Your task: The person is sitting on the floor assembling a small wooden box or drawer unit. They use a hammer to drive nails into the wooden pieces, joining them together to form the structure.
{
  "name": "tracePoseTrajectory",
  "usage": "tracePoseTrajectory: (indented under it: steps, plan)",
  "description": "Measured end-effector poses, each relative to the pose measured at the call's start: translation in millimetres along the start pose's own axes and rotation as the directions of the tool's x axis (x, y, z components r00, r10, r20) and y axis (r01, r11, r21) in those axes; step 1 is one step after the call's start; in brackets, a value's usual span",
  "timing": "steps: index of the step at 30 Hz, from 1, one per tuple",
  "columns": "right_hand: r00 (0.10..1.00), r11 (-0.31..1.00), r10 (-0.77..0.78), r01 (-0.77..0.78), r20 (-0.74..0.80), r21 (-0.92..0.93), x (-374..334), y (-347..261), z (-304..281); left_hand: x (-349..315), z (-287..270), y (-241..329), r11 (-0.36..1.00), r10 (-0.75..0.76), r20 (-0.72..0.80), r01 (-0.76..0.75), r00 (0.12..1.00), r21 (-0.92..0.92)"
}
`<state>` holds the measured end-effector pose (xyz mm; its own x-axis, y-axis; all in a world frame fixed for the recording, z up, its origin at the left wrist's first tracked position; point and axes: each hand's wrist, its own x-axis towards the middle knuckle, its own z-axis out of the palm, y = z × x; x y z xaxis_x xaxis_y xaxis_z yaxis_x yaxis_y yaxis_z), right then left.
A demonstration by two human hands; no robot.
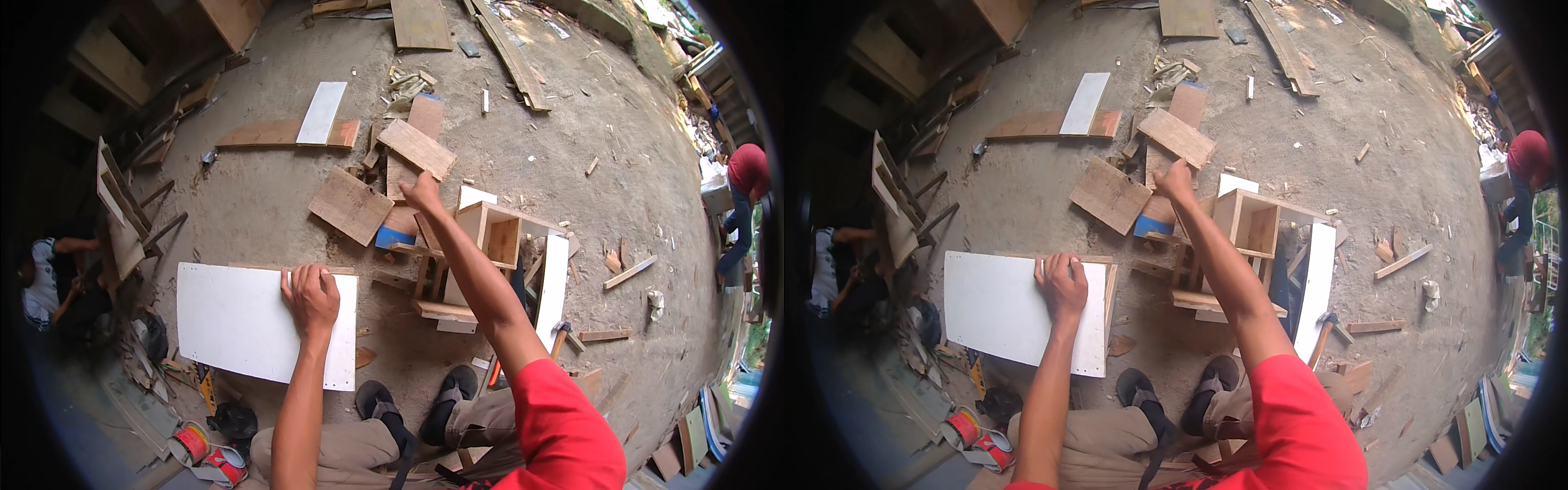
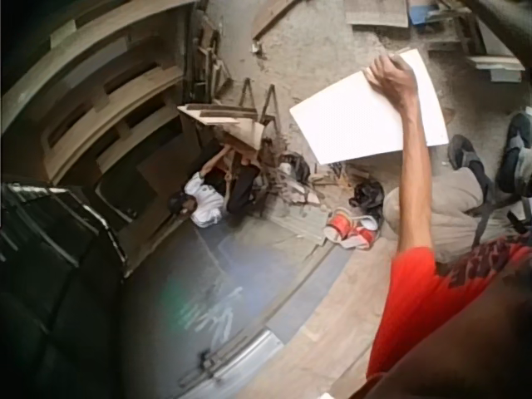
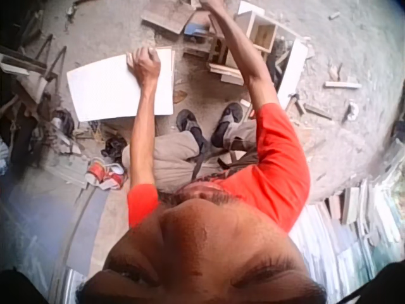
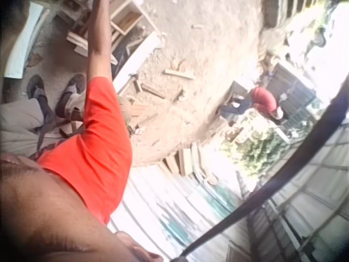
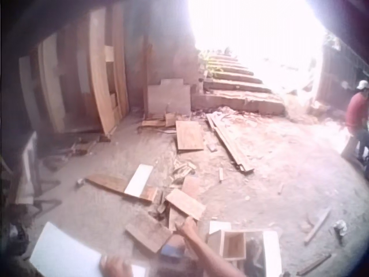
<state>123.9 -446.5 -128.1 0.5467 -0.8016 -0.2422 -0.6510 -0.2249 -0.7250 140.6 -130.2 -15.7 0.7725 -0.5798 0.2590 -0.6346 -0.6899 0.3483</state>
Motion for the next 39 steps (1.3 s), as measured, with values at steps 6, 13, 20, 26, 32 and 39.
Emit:
tracePoseTrajectory:
  steps: [6, 13, 20, 26, 32, 39]
  plan:
    - [0.826, 0.913, 0.407, -0.351, -0.391, 0.209, 128.5, 109.3, -20.9, 5.7, -6.8, 11.1, 1.0, 0.014, 0.046, -0.013, 0.999, -0.014]
    - [0.857, 0.862, 0.456, -0.358, -0.241, 0.36, 152.3, 113.8, -4.9, 5.4, -5.0, 3.6, 1.0, 0.013, 0.043, -0.012, 0.999, -0.029]
    - [0.996, 0.768, 0.083, -0.041, -0.036, 0.64, 78.6, 40.6, -58.3, 2.1, -4.0, 1.4, 1.0, 0.015, 0.038, -0.016, 0.999, 0.008]
    - [0.912, 0.886, -0.102, 0.265, -0.398, 0.38, 26.2, 95.6, -165.4, 2.3, -0.8, 3.0, 0.999, 0.026, 0.022, -0.026, 0.999, 0.036]
    - [0.773, 0.978, 0.014, 0.123, -0.635, 0.171, -36.6, 175.1, -229.8, 5.9, 4.6, 8.3, 0.996, 0.064, 0.018, -0.065, 0.998, 0.054]
    - [0.779, 0.961, 0.089, 0.097, -0.621, 0.259, -67.5, 184.2, -209.8, 0.4, 1.6, 3.0, 0.994, 0.026, 0.092, -0.036, 0.995, 0.107]
